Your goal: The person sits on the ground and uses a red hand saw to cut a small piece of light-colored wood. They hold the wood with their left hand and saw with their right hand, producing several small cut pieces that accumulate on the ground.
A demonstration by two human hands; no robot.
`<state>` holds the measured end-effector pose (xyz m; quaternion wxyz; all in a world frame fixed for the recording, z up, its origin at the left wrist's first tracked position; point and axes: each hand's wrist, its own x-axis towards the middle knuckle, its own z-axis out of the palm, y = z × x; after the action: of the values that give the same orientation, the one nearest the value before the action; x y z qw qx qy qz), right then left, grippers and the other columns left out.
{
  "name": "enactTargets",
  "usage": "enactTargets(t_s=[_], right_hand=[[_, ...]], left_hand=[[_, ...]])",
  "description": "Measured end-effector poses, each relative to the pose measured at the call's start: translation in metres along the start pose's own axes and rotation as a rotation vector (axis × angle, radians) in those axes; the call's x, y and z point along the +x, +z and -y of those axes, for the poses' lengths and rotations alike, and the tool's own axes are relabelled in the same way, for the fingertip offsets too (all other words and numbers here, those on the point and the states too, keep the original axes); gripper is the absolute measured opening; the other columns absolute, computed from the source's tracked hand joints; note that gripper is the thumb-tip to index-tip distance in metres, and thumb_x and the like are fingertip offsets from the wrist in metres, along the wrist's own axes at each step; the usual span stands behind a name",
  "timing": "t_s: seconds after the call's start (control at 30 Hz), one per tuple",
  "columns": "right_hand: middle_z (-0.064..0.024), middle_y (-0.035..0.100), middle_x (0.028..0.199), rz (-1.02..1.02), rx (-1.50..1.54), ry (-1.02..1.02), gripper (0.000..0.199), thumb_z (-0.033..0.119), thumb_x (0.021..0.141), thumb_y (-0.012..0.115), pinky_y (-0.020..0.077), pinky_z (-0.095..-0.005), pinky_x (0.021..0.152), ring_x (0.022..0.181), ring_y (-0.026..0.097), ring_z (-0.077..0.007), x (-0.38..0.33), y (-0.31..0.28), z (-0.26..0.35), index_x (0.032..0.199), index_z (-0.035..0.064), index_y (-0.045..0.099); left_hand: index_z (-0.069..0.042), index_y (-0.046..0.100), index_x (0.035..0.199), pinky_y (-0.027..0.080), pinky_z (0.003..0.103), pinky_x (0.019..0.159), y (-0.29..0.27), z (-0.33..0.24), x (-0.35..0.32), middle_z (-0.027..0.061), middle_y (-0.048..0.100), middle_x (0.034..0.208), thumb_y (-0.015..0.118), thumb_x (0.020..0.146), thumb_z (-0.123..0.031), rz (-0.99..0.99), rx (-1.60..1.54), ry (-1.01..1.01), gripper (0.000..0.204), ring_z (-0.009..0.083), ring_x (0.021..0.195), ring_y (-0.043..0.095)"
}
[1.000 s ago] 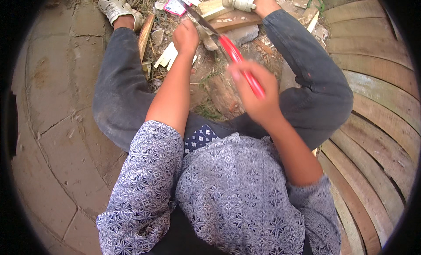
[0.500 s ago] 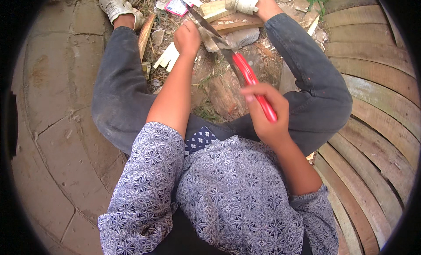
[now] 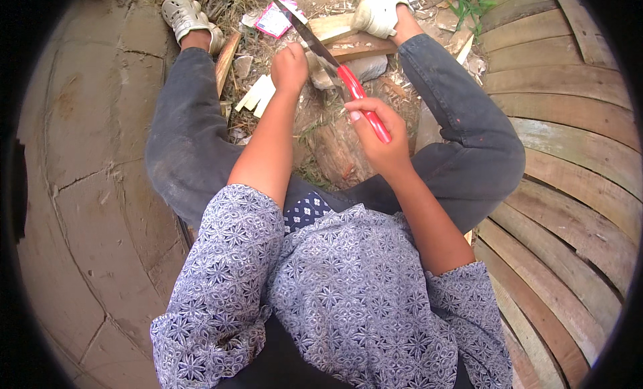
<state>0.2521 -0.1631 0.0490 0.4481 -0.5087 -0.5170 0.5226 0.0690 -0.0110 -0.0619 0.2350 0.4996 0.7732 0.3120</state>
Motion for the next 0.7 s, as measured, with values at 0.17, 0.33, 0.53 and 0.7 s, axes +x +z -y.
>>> enactTargets(t_s=[0.17, 0.33, 0.53, 0.7], right_hand=[[0.0008, 0.063, 0.09, -0.003, 0.037, 0.014, 0.012, 0.008, 0.095, 0.062, 0.043, -0.0201, 0.068, 0.077, 0.054, -0.0038, -0.006, -0.004, 0.006, 0.105, 0.003, 0.068], [0.0017, 0.063, 0.09, -0.005, 0.001, -0.059, 0.013, 0.008, 0.096, 0.062, 0.0418, -0.019, 0.065, 0.074, 0.053, -0.0025, -0.002, 0.003, 0.014, 0.105, 0.0034, 0.069], [0.0022, 0.063, 0.087, 0.012, -0.052, -0.092, 0.013, 0.005, 0.095, 0.061, 0.0421, -0.0195, 0.064, 0.073, 0.052, -0.0027, 0.003, 0.016, 0.016, 0.105, 0.004, 0.069], [0.0007, 0.065, 0.089, 0.0, -0.091, -0.118, 0.013, 0.005, 0.095, 0.061, 0.0436, -0.0201, 0.067, 0.076, 0.055, -0.0039, 0.011, 0.018, 0.012, 0.105, 0.0035, 0.069]], left_hand=[[0.005, 0.069, 0.082, 0.045, 0.057, 0.084, -0.002, -0.001, -0.01, 0.0332, 0.064, 0.091, 0.028, 0.097, -0.036, 0.002, -0.061, 0.04, 0.059, 0.0522, 0.088, 0.06], [0.003, 0.065, 0.094, 0.043, 0.058, 0.086, -0.001, 0.001, -0.01, 0.0344, 0.063, 0.098, 0.027, 0.098, -0.037, -0.017, -0.138, 0.055, 0.056, 0.052, 0.096, 0.059], [0.002, 0.063, 0.1, 0.042, 0.057, 0.088, 0.006, 0.011, 0.004, 0.0331, 0.063, 0.102, 0.026, 0.099, -0.036, -0.022, -0.16, 0.022, 0.053, 0.0529, 0.099, 0.057], [0.004, 0.06, 0.101, 0.044, 0.055, 0.085, 0.014, 0.025, 0.011, 0.0313, 0.063, 0.101, 0.029, 0.101, -0.034, -0.06, -0.248, 0.098, 0.049, 0.0502, 0.096, 0.058]])
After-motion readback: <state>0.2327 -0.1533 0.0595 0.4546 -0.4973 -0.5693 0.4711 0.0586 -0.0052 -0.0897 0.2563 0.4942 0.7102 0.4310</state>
